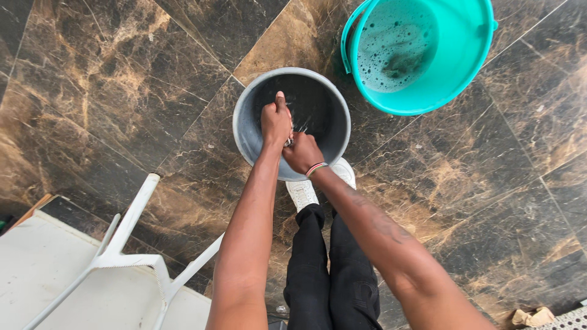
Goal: The person wipes down the seat and legs of a white plastic chair using a cloth and soapy water from a bucket.
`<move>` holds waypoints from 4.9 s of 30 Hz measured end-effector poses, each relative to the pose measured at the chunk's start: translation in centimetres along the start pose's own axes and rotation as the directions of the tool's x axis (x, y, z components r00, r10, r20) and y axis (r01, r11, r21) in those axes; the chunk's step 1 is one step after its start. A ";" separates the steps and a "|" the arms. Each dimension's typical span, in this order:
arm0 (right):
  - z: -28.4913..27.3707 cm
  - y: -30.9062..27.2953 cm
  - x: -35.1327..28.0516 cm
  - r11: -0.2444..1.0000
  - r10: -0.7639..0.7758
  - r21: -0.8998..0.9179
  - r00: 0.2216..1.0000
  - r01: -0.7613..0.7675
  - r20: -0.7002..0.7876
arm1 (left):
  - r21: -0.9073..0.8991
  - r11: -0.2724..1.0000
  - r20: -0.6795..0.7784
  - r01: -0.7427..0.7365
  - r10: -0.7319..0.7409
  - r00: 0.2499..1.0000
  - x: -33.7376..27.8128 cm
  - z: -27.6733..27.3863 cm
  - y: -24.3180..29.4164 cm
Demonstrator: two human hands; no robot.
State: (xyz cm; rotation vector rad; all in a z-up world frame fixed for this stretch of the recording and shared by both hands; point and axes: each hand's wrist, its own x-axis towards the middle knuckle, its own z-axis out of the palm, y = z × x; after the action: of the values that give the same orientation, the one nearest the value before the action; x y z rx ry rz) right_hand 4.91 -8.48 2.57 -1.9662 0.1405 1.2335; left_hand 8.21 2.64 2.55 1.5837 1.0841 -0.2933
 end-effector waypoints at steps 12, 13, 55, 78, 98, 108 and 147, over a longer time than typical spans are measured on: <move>-5.3 0.0 -4.2 0.417 -0.466 0.637 0.449 -0.649 0.762 | -0.688 0.699 0.595 0.196 0.389 0.703 -7.6 -3.8 6.7; -4.7 0.6 -4.5 0.402 -0.473 0.650 0.462 -0.645 0.751 | -0.698 0.660 0.605 0.278 0.336 0.722 -6.5 -2.9 4.9; -3.9 -4.5 -5.9 0.429 -0.044 0.737 0.803 -0.522 0.594 | -0.091 0.845 0.039 -0.526 0.531 0.846 -6.3 -5.3 3.5; -3.8 -5.0 -3.8 0.981 -0.152 -0.138 0.984 0.139 -0.088 | 0.669 0.528 0.384 -0.524 0.358 0.851 -5.6 -5.1 2.1; -4.7 -4.7 -4.5 0.697 -0.418 -0.660 0.907 0.282 -0.053 | 0.370 0.894 0.425 -0.252 0.078 0.902 -4.8 -3.6 -3.2; -5.3 -7.0 -4.1 0.574 -0.563 -0.738 0.825 0.354 -0.043 | 0.097 0.986 0.278 -0.133 0.102 0.955 -6.9 -4.3 -0.6; -19.8 -28.3 -40.7 0.813 -0.575 0.175 0.812 0.555 0.101 | -0.030 0.794 0.149 -0.607 0.604 0.783 -44.7 -25.7 31.8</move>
State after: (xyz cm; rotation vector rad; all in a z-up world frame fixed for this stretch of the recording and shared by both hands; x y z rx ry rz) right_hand 11.23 -14.74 55.23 -1.6120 -0.4082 0.9316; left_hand -0.96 5.71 62.38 1.8055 0.4064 0.0182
